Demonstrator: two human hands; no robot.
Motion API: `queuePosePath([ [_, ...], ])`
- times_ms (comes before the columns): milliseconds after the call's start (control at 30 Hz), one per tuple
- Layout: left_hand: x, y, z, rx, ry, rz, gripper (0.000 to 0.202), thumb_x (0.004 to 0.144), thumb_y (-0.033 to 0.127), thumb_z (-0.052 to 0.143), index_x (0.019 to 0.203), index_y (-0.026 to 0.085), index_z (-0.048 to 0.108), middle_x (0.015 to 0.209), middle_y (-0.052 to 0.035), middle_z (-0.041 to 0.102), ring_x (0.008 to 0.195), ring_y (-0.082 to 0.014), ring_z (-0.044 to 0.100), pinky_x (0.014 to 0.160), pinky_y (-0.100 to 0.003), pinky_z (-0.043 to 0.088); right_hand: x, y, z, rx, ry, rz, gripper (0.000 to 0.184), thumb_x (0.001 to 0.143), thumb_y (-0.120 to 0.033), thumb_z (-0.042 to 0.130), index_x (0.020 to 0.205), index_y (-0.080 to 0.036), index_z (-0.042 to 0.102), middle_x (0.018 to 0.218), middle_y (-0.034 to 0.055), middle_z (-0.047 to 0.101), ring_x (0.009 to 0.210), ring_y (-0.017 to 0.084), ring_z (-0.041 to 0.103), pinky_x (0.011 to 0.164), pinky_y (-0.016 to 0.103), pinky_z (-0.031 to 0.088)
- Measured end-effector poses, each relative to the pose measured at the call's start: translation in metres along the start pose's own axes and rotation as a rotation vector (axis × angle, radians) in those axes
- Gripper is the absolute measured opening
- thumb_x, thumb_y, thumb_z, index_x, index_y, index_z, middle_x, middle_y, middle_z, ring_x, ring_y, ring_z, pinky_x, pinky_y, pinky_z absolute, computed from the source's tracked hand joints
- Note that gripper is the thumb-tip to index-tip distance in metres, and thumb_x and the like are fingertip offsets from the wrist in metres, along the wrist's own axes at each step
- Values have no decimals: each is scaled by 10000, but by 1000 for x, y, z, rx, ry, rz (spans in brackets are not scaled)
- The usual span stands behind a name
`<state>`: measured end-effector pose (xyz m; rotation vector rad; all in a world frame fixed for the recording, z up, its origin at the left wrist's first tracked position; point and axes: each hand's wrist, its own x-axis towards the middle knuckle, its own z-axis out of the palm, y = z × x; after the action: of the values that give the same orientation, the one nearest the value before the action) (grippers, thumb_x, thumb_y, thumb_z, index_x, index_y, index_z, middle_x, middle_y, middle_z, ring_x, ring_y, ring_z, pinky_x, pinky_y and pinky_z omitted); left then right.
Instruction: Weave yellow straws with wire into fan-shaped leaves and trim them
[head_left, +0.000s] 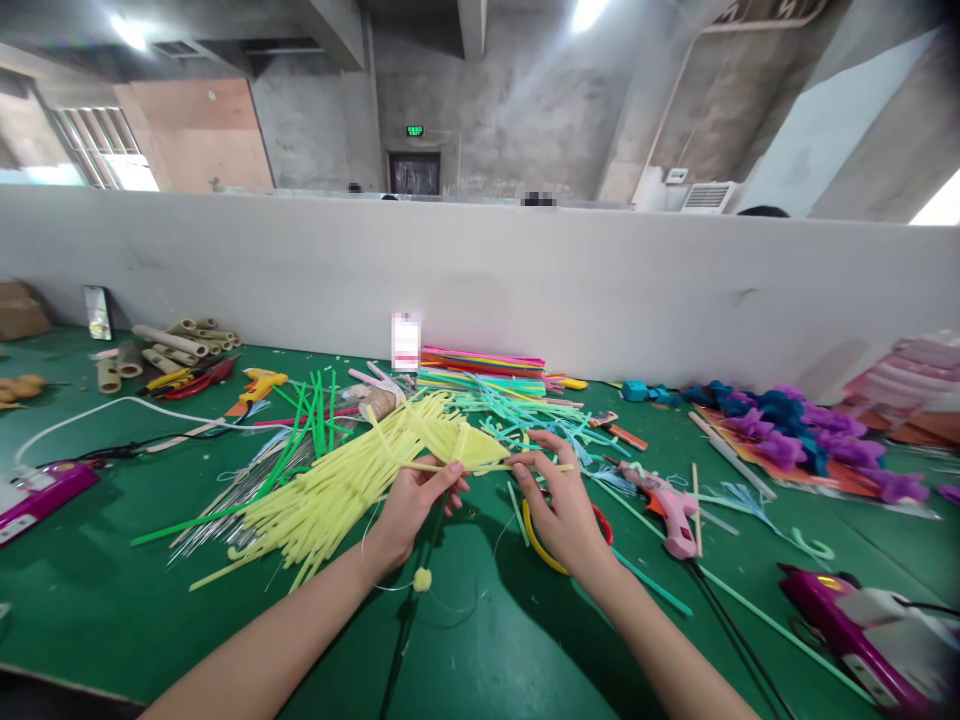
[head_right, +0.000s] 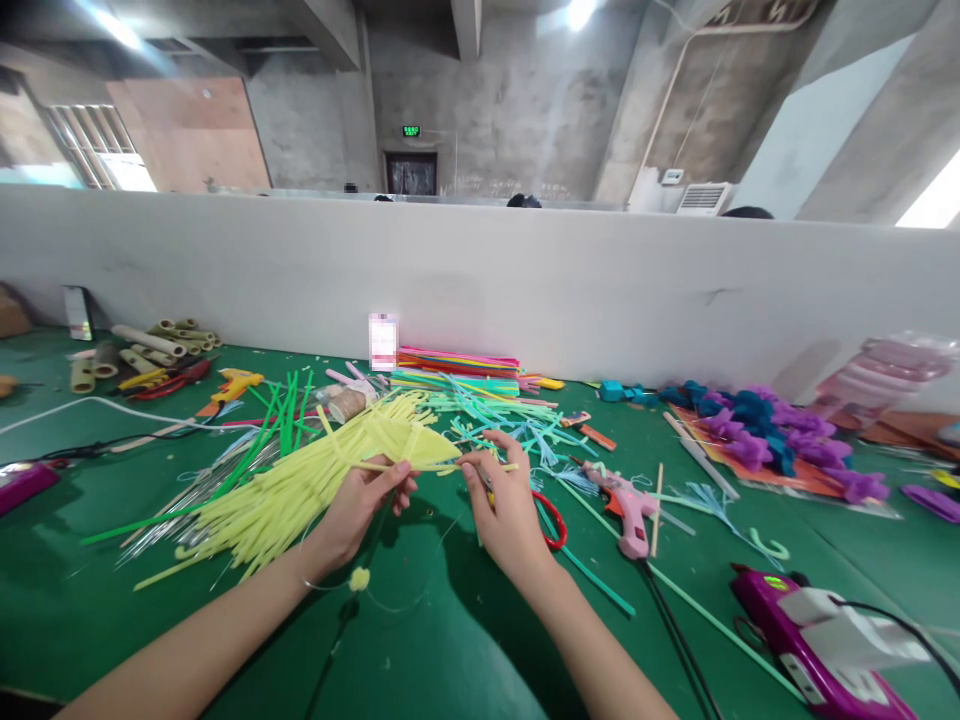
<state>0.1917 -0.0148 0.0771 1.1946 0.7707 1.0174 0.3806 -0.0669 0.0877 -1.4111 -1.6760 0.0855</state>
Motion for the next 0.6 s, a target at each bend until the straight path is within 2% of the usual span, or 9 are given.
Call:
queuePosePath([
  [100,-1,-1,2,21,-10,17,332,749,457,678,759,125,674,710,-46,666,559,-104,569,497,-203,418,-4,-4,6,18,-41,8,223,939,-337,415,947,-247,619,1285,112,399,1346,280,269,1046,478,339],
  [200,-3,-3,4,33,-11,22,330,734,456,690,724,128,657,690,-42,663,548,-111,576,488,-207,427,-8,-9,12,55,-82,44,181,913,-357,477,946,-247,617,1333,106,368,1380,287,201,1054,480,336],
  [367,-4,-4,5,25,-47,19,296,706,411,729,771,127,672,658,-30,655,542,-116,574,486,-206,424,-12,-15,19,160,-88,91,176,900,-361,509,896,-241,637,1326,98,380,1363,275,254,1067,458,331],
  [600,-5,-1,6,-45,-46,-3,259,696,370,743,685,127,653,587,-15,629,519,-102,546,484,-198,410,-10,-22,12,220,-79,89,187,911,-360,490,864,-242,627,1282,97,415,1333,257,308,1073,449,326],
])
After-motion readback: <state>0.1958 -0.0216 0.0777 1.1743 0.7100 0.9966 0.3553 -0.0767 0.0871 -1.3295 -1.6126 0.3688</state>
